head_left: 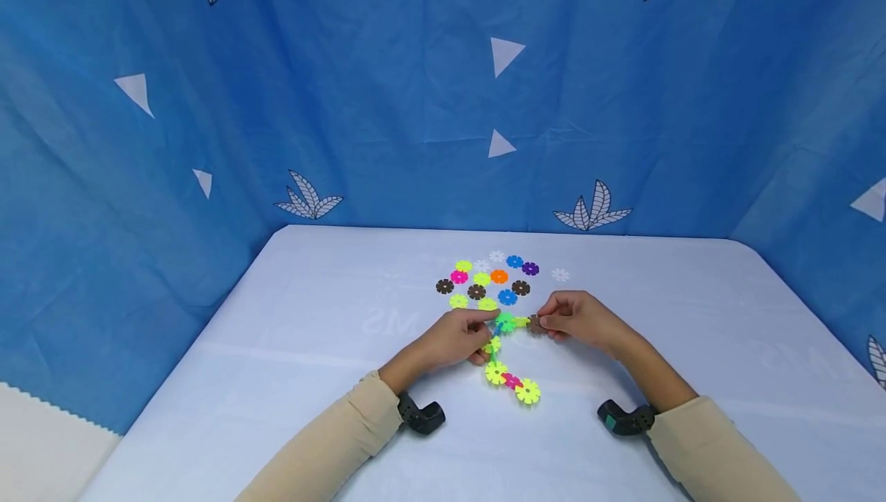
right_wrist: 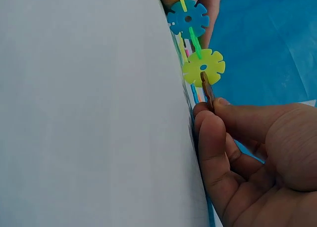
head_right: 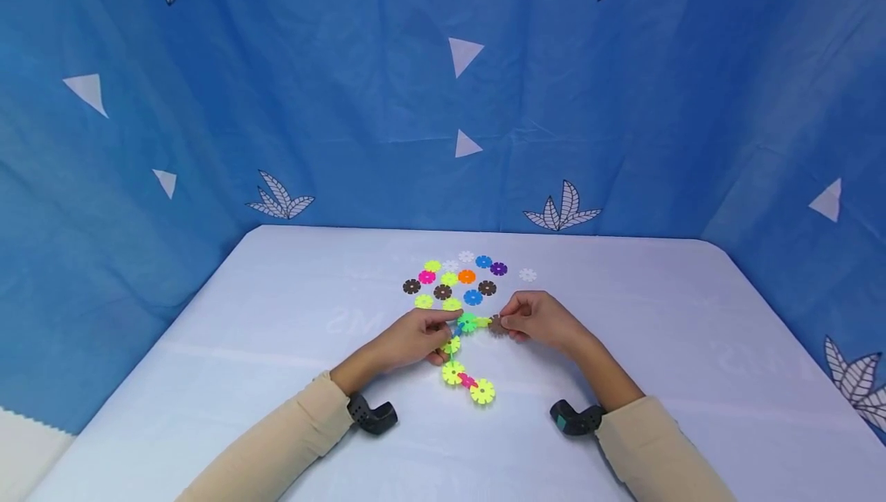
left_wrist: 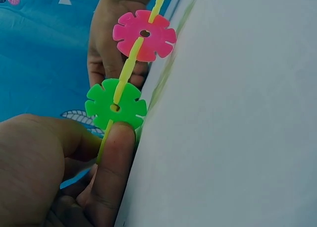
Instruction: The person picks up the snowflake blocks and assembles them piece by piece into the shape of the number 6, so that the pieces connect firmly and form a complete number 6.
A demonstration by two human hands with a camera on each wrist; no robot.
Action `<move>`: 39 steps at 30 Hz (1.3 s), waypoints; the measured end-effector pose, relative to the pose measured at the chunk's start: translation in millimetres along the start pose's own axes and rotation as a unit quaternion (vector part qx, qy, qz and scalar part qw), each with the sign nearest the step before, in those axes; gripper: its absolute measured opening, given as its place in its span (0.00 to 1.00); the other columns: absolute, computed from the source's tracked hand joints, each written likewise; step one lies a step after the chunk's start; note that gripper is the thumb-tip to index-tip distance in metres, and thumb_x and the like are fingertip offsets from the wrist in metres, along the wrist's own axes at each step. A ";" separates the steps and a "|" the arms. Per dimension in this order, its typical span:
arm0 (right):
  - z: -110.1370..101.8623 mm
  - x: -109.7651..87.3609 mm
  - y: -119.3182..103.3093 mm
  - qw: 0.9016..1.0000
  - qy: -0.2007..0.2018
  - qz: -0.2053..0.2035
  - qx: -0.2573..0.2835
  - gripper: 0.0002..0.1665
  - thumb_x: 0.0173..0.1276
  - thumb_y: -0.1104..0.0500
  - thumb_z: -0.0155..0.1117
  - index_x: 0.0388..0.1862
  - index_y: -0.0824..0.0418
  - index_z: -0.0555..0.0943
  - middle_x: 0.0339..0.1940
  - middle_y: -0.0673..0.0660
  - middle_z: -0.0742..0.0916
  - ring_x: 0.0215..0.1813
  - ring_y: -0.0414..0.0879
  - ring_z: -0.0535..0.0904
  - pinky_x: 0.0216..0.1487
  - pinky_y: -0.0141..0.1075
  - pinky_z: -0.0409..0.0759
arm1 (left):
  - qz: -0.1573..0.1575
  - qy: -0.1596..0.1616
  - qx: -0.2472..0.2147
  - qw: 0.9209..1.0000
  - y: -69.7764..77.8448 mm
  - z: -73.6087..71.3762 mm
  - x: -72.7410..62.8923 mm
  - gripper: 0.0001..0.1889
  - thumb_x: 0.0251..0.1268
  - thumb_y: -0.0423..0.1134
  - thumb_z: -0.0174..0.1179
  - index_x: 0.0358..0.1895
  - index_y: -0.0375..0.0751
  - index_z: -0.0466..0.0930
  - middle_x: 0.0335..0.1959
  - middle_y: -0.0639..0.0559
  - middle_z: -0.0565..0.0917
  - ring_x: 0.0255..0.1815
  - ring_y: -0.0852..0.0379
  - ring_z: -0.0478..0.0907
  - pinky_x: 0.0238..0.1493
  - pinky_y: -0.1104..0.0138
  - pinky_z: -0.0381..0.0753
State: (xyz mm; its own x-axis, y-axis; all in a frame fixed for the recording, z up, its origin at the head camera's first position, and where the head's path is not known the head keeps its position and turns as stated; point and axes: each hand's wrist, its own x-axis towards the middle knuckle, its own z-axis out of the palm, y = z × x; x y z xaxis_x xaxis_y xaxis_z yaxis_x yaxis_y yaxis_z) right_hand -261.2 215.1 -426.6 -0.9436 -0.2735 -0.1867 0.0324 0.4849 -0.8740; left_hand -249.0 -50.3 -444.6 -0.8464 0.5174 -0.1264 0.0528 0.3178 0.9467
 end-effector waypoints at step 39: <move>6.7 -0.8 -6.4 1.000 0.005 -0.008 -0.002 0.03 0.71 0.66 0.67 0.40 0.66 0.84 0.38 0.57 0.88 0.34 0.49 0.80 0.38 0.35 0.82 | 0.013 -0.010 0.033 0.999 1.6 -3.1 -0.2 0.23 0.76 0.32 0.56 0.71 0.43 0.74 0.33 0.49 0.80 0.26 0.57 0.81 0.35 0.66 0.84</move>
State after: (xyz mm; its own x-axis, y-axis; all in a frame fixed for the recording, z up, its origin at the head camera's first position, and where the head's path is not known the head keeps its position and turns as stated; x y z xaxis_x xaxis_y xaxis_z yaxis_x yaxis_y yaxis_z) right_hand -258.5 206.6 -423.8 -0.9472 -0.2732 -0.1677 0.0157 0.4830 -0.8755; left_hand -250.4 -52.4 -442.2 -0.8337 0.5414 -0.1088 0.1100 0.3560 0.9280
